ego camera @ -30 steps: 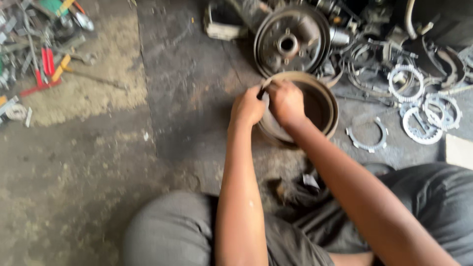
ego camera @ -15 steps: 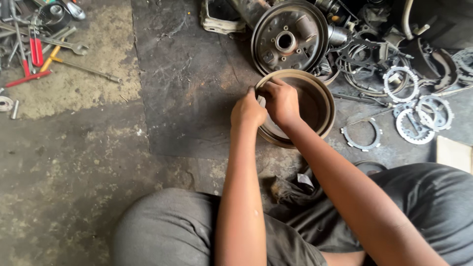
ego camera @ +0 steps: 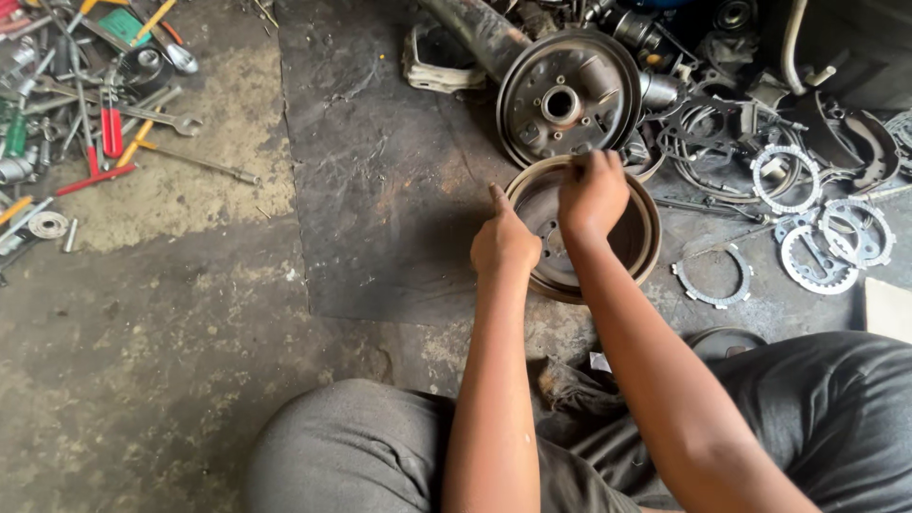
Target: The person sits on the floor and cleans a circular metal mechanical part by hand, then uses a dark cloth to wipe its inner and outer surfaces. The person repeatedly turns the part over and scrubs it with their fingers and the cloth.
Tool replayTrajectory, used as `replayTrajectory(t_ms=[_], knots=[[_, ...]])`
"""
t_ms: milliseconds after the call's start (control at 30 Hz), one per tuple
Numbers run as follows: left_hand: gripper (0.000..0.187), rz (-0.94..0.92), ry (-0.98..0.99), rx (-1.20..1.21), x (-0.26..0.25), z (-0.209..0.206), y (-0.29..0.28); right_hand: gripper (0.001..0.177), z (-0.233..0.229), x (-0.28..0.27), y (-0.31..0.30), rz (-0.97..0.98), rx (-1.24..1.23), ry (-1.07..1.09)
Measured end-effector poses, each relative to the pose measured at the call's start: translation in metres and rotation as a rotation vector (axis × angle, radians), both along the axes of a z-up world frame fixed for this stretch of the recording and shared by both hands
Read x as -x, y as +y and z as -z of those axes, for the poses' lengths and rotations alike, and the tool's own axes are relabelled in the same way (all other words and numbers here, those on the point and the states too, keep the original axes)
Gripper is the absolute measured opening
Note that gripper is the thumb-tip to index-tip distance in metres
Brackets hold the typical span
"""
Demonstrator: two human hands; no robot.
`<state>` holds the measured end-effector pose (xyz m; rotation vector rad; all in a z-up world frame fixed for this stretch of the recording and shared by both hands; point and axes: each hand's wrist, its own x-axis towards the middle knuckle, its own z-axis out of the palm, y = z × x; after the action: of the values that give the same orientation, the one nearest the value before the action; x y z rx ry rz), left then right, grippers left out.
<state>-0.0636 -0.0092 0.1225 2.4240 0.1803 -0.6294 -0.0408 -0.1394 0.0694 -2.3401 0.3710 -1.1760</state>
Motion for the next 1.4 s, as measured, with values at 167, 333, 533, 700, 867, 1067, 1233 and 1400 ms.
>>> replayTrajectory(t_ms=[167,333,533,700,867,1067,1233,1400], knots=[[0.105,0.028,-0.058,0.076,-0.011,0.023,0.006,0.010,0.003,-0.002,0.018,-0.269,0.078,0.113],[0.095,0.114,-0.138,0.176,-0.025,0.026,0.014,0.020,-0.002,0.015,-0.002,-0.765,0.138,0.269],[0.113,0.071,-0.093,0.120,-0.006,0.004,0.009,0.012,0.003,0.007,-0.014,-0.085,-0.046,-0.070],[0.108,0.067,0.031,0.009,0.000,0.008,-0.007,0.010,0.014,-0.006,-0.021,-0.079,0.227,0.069],[0.102,0.123,0.024,0.006,-0.011,0.020,-0.004,0.010,0.005,0.002,0.013,-0.404,0.005,0.213],[0.103,0.132,-0.251,0.342,-0.019,0.015,0.024,0.023,-0.014,0.027,0.000,-0.780,0.247,0.528],[0.098,0.075,-0.085,0.189,-0.015,-0.008,0.022,0.008,-0.008,0.013,-0.011,-0.201,0.175,0.092],[0.092,0.103,0.096,0.058,-0.005,-0.010,0.012,0.014,-0.009,-0.013,-0.022,-0.122,0.183,0.154]])
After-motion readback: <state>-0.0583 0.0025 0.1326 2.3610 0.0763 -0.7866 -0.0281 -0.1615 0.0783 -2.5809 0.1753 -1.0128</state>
